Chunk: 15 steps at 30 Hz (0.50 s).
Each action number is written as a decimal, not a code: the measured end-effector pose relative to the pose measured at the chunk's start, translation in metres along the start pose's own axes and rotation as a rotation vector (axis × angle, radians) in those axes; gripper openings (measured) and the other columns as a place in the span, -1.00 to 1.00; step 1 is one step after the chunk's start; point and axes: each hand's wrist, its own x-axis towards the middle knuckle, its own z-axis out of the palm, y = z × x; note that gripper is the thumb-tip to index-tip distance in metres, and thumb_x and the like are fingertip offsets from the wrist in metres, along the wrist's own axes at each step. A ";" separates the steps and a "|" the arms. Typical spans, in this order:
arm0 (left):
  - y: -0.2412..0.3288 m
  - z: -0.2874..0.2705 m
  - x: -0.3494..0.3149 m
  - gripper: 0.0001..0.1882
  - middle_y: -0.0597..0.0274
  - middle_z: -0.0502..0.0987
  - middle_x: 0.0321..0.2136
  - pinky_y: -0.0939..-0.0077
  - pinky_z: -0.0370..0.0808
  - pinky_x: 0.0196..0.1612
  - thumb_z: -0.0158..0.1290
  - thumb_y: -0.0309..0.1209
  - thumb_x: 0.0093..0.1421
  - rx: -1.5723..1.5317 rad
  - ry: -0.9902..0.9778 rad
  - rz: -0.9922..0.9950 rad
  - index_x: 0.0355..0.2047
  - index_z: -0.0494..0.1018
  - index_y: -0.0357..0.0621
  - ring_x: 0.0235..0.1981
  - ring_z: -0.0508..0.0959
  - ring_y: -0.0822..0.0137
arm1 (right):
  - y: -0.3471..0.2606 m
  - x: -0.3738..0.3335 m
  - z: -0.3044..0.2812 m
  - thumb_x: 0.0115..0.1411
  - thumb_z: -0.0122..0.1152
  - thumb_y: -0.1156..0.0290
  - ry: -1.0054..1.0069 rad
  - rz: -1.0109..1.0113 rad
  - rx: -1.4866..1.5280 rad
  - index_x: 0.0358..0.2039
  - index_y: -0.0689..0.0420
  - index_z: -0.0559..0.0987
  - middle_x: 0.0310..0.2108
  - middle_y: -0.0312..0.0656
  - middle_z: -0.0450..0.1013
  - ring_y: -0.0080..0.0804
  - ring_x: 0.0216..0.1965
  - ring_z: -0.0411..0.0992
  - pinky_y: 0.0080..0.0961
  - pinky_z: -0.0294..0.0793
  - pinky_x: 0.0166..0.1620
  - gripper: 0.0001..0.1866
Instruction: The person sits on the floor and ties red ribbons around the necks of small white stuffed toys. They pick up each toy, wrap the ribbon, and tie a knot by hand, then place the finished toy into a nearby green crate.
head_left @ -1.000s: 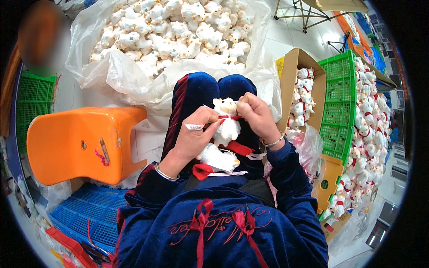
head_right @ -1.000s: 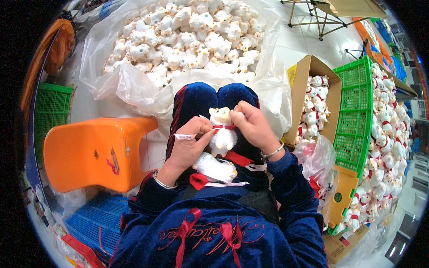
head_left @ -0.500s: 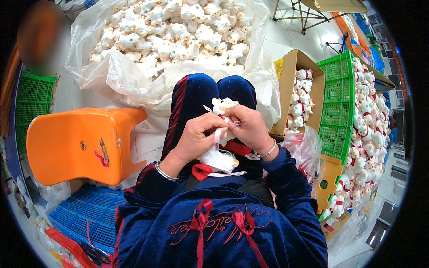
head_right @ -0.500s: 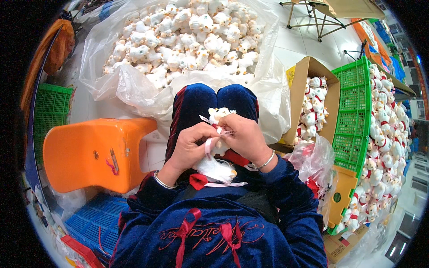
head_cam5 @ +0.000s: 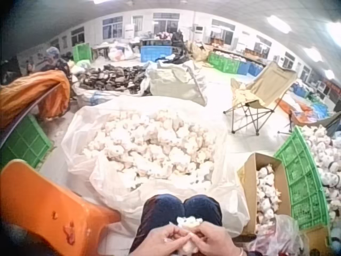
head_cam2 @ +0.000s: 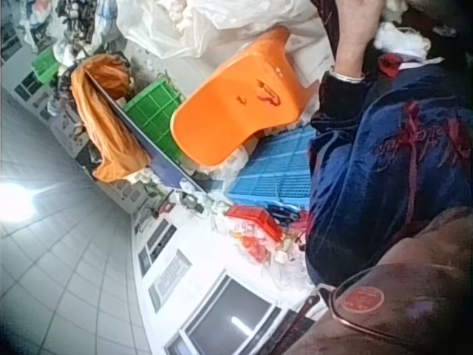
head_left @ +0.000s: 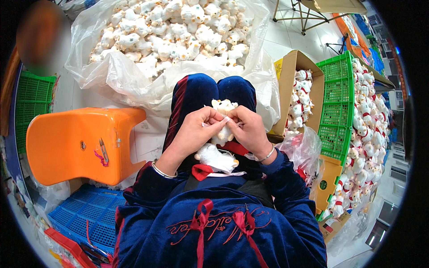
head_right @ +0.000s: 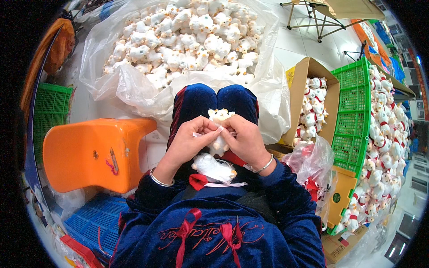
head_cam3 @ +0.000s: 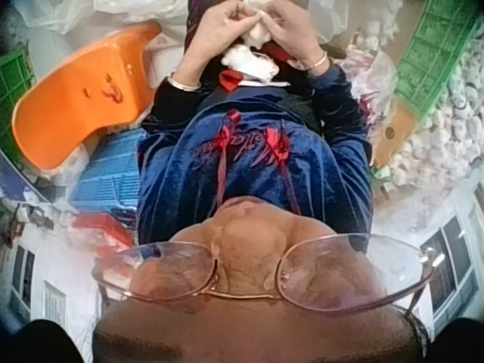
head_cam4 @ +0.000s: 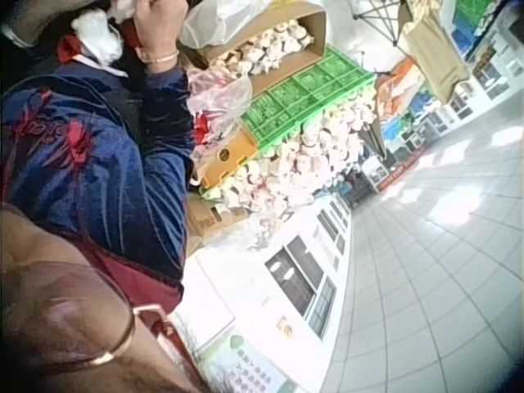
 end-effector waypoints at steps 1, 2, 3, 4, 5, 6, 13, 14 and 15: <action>0.001 0.002 0.001 -0.84 0.40 0.57 -0.43 0.74 0.45 -0.34 0.24 -0.39 0.28 0.000 0.016 -0.005 -0.25 0.57 -0.24 -0.43 0.49 0.65 | 0.000 0.000 0.000 0.18 0.31 0.48 -0.001 0.007 -0.001 -0.31 0.26 0.58 -0.40 -0.03 0.55 -0.23 -0.44 0.57 -0.39 0.54 -0.35 -0.87; 0.001 0.003 0.002 -0.83 0.40 0.57 -0.44 0.74 0.45 -0.34 0.25 -0.38 0.28 0.000 0.031 -0.010 -0.25 0.57 -0.24 -0.43 0.48 0.65 | 0.000 0.001 0.000 0.19 0.31 0.48 -0.008 0.028 0.028 -0.31 0.27 0.59 -0.41 -0.02 0.55 -0.24 -0.44 0.57 -0.40 0.54 -0.35 -0.87; 0.002 0.004 0.002 -0.82 0.40 0.57 -0.44 0.74 0.45 -0.34 0.25 -0.38 0.28 0.000 0.047 -0.016 -0.24 0.57 -0.24 -0.43 0.48 0.66 | 0.000 0.001 -0.001 0.20 0.30 0.48 -0.015 0.049 0.058 -0.31 0.27 0.60 -0.42 -0.01 0.55 -0.25 -0.44 0.57 -0.40 0.53 -0.34 -0.87; 0.002 0.004 0.002 -0.83 0.40 0.57 -0.44 0.74 0.45 -0.33 0.25 -0.39 0.28 0.000 0.046 -0.024 -0.26 0.57 -0.25 -0.43 0.48 0.66 | 0.000 0.001 -0.003 0.20 0.30 0.47 -0.022 0.072 0.086 -0.30 0.28 0.60 -0.43 -0.01 0.56 -0.26 -0.44 0.57 -0.41 0.53 -0.34 -0.87; 0.003 0.005 0.002 -0.84 0.39 0.57 -0.45 0.74 0.45 -0.33 0.25 -0.39 0.27 -0.001 0.046 -0.033 -0.27 0.58 -0.25 -0.43 0.48 0.66 | 0.000 0.002 -0.004 0.21 0.30 0.46 -0.036 0.089 0.096 -0.30 0.29 0.61 -0.44 0.00 0.56 -0.27 -0.44 0.57 -0.41 0.53 -0.34 -0.86; 0.003 0.005 0.003 -0.84 0.39 0.57 -0.45 0.74 0.46 -0.33 0.25 -0.40 0.27 -0.001 0.045 -0.042 -0.28 0.58 -0.25 -0.43 0.48 0.65 | -0.001 0.002 -0.007 0.22 0.29 0.45 -0.050 0.106 0.107 -0.30 0.30 0.62 -0.44 0.00 0.57 -0.29 -0.44 0.57 -0.42 0.53 -0.33 -0.85; 0.000 0.006 0.003 -0.85 0.32 0.58 -0.42 0.63 0.49 -0.27 0.25 -0.42 0.23 0.093 0.053 0.013 -0.29 0.61 -0.27 -0.38 0.52 0.57 | -0.010 0.013 -0.020 0.29 0.27 0.36 -0.176 0.162 0.075 -0.30 0.31 0.64 -0.48 -0.01 0.59 -0.37 -0.47 0.55 -0.44 0.52 -0.34 -0.77; -0.002 0.006 0.003 -0.85 0.30 0.58 -0.40 0.62 0.49 -0.26 0.25 -0.42 0.23 0.110 0.063 0.038 -0.28 0.61 -0.27 -0.37 0.53 0.56 | -0.008 0.015 -0.020 0.29 0.27 0.36 -0.181 0.187 0.076 -0.30 0.30 0.64 -0.49 -0.03 0.59 -0.40 -0.48 0.53 -0.45 0.51 -0.35 -0.78; -0.004 0.006 0.003 -0.84 0.28 0.59 -0.39 0.60 0.49 -0.24 0.26 -0.42 0.23 0.128 0.073 0.063 -0.28 0.61 -0.27 -0.36 0.53 0.54 | -0.006 0.016 -0.019 0.30 0.27 0.36 -0.186 0.213 0.077 -0.31 0.30 0.64 -0.49 -0.05 0.58 -0.42 -0.48 0.52 -0.45 0.51 -0.35 -0.78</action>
